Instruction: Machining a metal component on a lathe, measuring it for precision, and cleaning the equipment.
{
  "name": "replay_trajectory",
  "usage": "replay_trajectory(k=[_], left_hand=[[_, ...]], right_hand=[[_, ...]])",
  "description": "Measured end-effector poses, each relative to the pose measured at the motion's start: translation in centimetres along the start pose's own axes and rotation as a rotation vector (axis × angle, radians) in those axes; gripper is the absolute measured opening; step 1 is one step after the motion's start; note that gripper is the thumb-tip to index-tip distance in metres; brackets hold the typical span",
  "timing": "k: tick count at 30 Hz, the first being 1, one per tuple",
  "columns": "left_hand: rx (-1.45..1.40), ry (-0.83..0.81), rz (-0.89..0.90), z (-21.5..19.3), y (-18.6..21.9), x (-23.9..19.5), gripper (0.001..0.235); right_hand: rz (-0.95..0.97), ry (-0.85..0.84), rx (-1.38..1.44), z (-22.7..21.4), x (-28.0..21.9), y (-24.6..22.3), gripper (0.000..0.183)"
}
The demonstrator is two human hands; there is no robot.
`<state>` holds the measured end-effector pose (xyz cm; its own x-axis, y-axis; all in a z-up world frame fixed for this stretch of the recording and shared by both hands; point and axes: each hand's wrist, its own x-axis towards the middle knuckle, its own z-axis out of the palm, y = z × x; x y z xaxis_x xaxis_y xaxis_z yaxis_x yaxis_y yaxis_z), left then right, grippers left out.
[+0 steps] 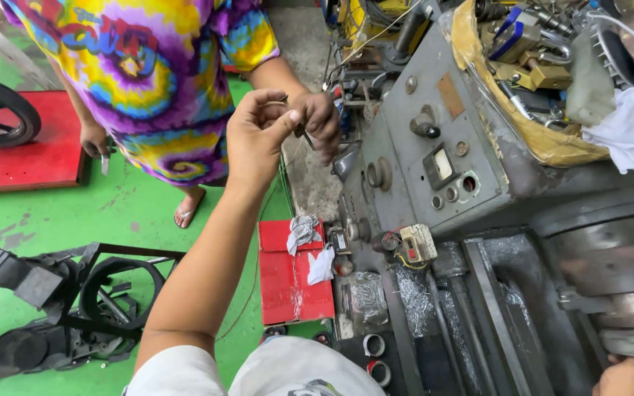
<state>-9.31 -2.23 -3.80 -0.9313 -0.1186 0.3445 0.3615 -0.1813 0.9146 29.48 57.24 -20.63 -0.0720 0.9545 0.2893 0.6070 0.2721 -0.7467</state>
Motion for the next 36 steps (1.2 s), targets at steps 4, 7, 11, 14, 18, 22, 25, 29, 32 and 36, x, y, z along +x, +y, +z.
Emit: replay_trajectory(k=[4, 7, 11, 14, 18, 22, 25, 29, 32, 36], left_hand=[[0.085, 0.030, 0.069, -0.2, -0.6, 0.4, 0.028], [0.224, 0.076, 0.171, -0.4, -0.5, 0.5, 0.025], [0.440, 0.071, 0.384, -0.5, -0.4, 0.8, 0.020], [0.548, 0.033, 0.439, -0.5, -0.6, 1.0, 0.016], [0.776, -0.024, 0.473, -0.8, -2.6, 1.2, 0.016], [0.951, -0.057, 0.428, -0.5, -3.3, -0.1, 0.035], [1.142, 0.112, 0.485, 2.5, -0.9, -2.6, 0.076], [0.782, -0.281, 0.755, 10.0, -0.4, -5.3, 0.050], [0.521, -0.593, 0.899, 16.9, -0.9, -7.4, 0.042], [0.386, -0.785, 1.104, 27.9, -4.2, -8.1, 0.035]], right_hand=[[-0.042, -0.093, 0.174, 1.4, 3.1, 4.5, 0.031], [-0.004, -0.037, 0.206, 2.8, 3.9, 6.2, 0.023], [-0.160, 0.044, 0.188, 3.9, 5.4, 8.6, 0.023], [-0.193, -0.044, 0.360, 5.8, 8.2, 13.3, 0.012], [-0.399, 0.040, 0.075, 4.2, 6.2, 12.2, 0.028], [-0.265, 0.028, 0.211, 3.3, 4.0, 8.3, 0.032], [-0.421, 0.077, 0.069, 3.1, 3.8, 8.4, 0.019], [-0.355, 0.042, 0.253, 3.6, 4.1, 8.9, 0.014], [-0.098, -0.061, 0.652, 4.0, 5.9, 10.5, 0.019], [0.106, -0.312, 0.915, 9.5, 9.7, 7.4, 0.022]])
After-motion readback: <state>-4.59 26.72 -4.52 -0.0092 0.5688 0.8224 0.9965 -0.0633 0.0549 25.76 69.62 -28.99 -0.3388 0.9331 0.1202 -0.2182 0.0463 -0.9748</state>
